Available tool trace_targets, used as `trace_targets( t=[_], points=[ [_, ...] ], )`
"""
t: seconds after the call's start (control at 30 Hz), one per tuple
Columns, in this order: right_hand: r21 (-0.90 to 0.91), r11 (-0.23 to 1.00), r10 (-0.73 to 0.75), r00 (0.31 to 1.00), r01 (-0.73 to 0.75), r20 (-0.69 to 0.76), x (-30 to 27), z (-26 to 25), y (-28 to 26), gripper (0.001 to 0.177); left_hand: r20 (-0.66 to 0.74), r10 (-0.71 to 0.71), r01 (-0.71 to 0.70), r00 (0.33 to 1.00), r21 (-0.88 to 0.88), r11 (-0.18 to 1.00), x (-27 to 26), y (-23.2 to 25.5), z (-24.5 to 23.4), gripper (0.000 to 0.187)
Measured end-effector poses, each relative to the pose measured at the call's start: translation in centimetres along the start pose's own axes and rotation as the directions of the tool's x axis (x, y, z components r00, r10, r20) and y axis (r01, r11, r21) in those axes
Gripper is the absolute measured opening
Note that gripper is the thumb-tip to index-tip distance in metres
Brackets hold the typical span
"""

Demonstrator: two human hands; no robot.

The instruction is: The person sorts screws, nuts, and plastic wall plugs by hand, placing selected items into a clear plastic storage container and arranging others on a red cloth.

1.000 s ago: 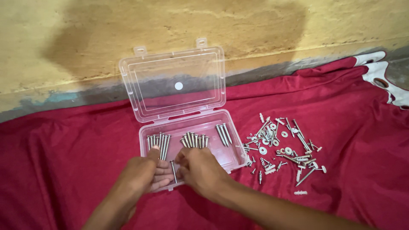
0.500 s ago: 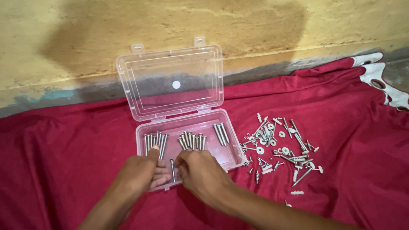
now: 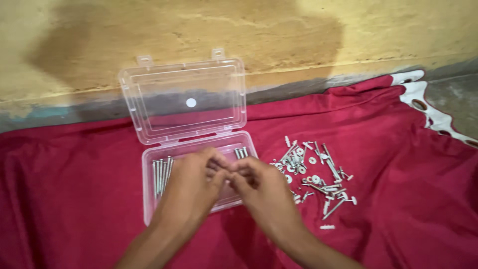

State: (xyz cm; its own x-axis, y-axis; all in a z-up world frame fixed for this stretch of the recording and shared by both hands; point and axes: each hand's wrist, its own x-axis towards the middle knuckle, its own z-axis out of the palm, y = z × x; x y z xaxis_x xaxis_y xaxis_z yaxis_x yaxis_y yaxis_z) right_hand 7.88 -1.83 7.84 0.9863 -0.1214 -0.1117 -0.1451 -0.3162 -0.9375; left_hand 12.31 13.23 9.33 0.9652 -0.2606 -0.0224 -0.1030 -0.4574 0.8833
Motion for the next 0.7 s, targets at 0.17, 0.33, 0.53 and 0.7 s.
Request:
trace_targets(
  t=[0.17, 0.33, 0.53, 0.7],
  points=[
    [0.271, 0.960, 0.086, 0.995, -0.068, -0.054, -1.2, -3.5, 3.5, 0.019, 0.076, -0.014, 0.017, 0.997, -0.047, 0.999, -0.7, 3.2, 3.9, 0.015],
    [0.403, 0.905, 0.176, 0.982, -0.135, -0.068, -2.5, -4.5, 7.5, 0.020, 0.139, -0.023, 0.033, 0.990, -0.069, 0.997, -2.3, 4.0, 5.9, 0.008],
    [0.394, 0.876, 0.348, 0.931, -0.279, -0.114, -4.4, -6.4, 11.5, 0.020, 0.247, -0.014, 0.057, 0.969, -0.166, 0.985, -3.3, 3.2, 8.4, 0.015],
    [0.374, 0.781, 0.587, 0.792, -0.499, -0.168, -5.6, -8.8, 14.5, 0.027, 0.363, -0.246, 0.342, 0.899, -0.231, 0.911, -4.3, 2.8, 12.1, 0.033]
  ],
)
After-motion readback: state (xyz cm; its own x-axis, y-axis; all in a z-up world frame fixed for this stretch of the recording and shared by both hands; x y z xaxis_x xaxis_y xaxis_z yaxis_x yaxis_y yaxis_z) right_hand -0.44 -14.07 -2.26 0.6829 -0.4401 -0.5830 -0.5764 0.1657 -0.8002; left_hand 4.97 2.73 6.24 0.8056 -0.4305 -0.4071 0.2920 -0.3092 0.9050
